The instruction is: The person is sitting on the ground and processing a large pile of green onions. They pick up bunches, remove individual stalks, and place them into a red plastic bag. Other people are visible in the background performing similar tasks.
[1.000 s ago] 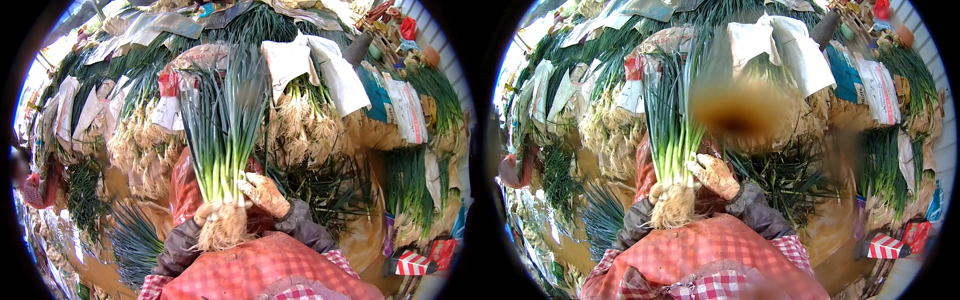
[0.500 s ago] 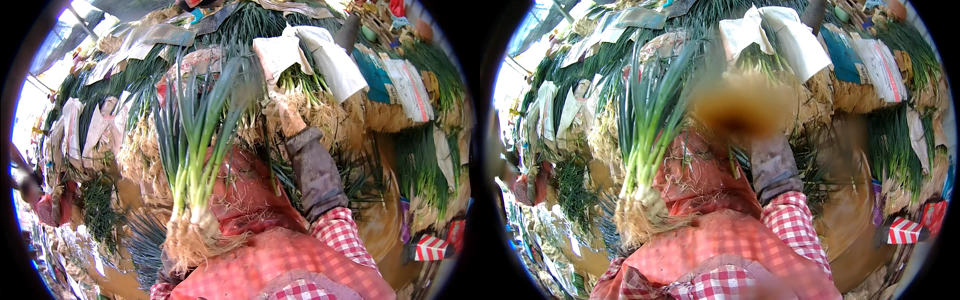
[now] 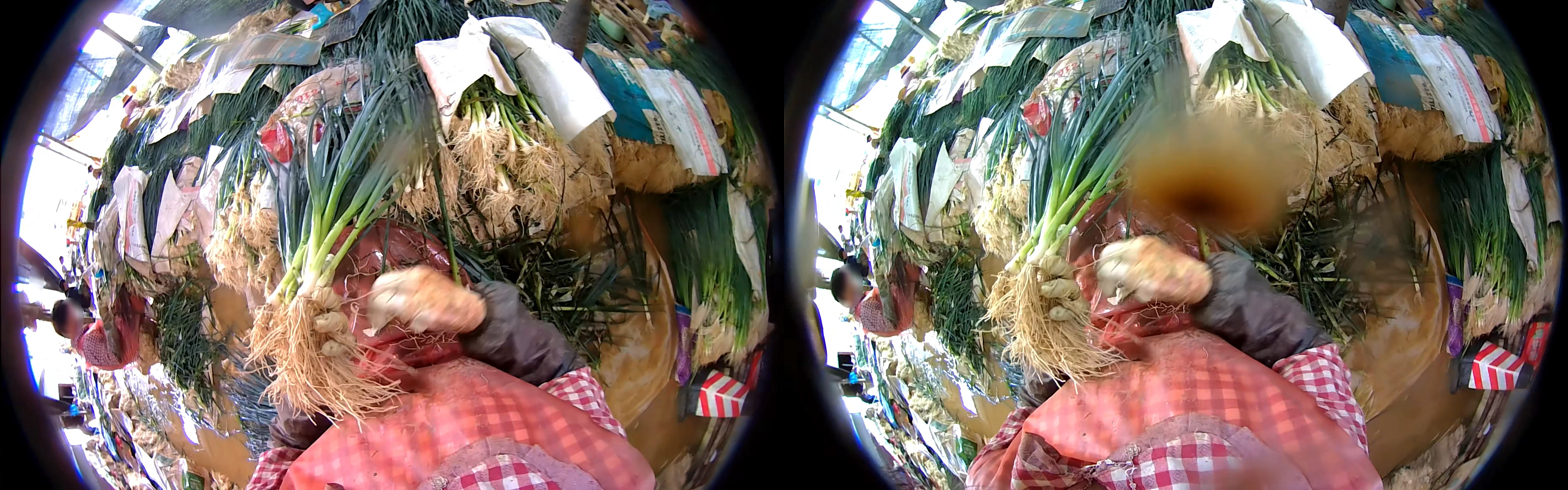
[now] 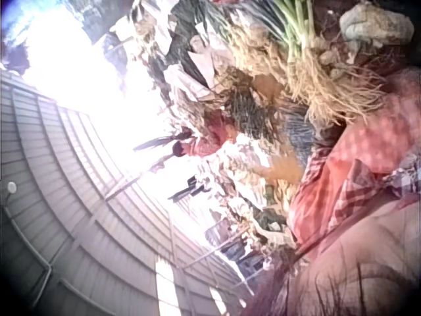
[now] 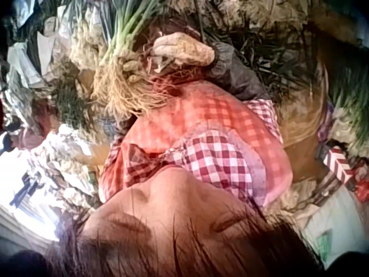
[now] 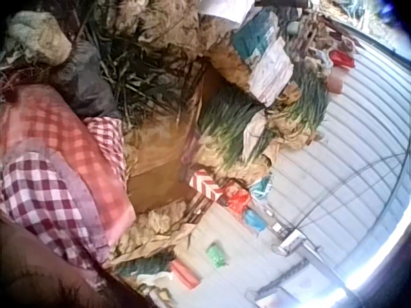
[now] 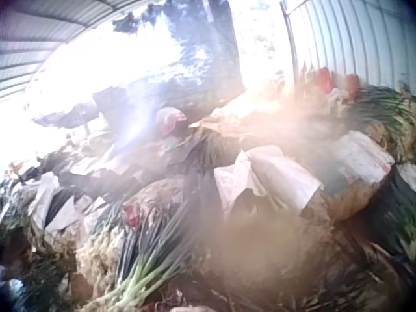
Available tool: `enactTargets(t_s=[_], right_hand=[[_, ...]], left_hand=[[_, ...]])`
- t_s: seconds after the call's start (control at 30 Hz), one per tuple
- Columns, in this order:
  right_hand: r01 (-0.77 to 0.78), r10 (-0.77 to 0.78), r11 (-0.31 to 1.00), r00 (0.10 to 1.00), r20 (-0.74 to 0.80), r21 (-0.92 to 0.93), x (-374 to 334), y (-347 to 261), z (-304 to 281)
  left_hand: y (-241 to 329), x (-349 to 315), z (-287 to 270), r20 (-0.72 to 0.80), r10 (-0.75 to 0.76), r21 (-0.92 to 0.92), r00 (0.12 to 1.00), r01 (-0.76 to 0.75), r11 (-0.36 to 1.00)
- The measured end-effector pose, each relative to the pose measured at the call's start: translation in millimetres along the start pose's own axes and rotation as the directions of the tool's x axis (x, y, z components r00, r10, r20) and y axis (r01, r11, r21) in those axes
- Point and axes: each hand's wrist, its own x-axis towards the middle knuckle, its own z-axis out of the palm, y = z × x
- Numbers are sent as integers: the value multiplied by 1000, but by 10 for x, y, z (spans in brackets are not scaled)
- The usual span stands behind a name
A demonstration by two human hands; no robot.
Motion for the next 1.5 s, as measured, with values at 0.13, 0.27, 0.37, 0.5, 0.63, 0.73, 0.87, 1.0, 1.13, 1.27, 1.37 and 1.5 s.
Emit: enactTargets(t_s=[0.13, 0.27, 0.37, 0.5, 0.63, 0.73, 0.87, 1.0, 1.13, 1.27, 1.37, 1.5], right_hand=[[-94, -10, 931, 959, -282, -353, -513, 42, -399], [-730, 405, 458, 679, -612, -507, -1506, 710, -639], [-696, 213, 409, 702, -680, -590, -1224, 445, -408], [-472, 454, 881, 816, -356, 43, -436, 165, -154], [-250, 254, 967, 956, -150, 47, -41, 341, -58], [-79, 75, 994, 996, -46, -75, 69, 251, 58], [-506, 581, 657, 812, 53, 559, -6, 224, 106], [-474, 623, 474, 776, 98, 742, 62, 214, 159], [-297, 610, 502, 788, -89, 812, 298, 379, 191], [-163, 434, 808, 815, -384, 567, 510, 761, 114], [32, 374, 772, 785, -494, 635, 906, 446, -18], [115, -22, 964, 934, -358, 242, 1417, 368, -68]], left_hand=[[-28, 36, -28, -8, 7, 2, 1000, -7, 1000], [-45, 147, 9, 4, -21, 17, 1000, 21, 1000], [-55, 131, 14, -10, -20, 28, 1000, 20, 999], [-72, 83, 172, -79, -50, 108, 996, 58, 992], [-196, 101, 509, -166, -259, 177, 951, 287, 941], [-565, 100, -845, 94, -376, -196, 922, 388, 901], [-567, 198, 102, 298, -213, -53, 930, 239, 969], [-504, 191, -41, 246, -249, -192, 937, 299, 935], [-352, -53, 211, 245, -232, -124, 941, 268, 955], [-360, -137, 20, 277, -243, 166, 930, 202, 965], [-256, -183, 291, 354, -83, 254, 932, -11, 967], [-347, -467, 254, 386, 50, 332, 921, -189, 924]])
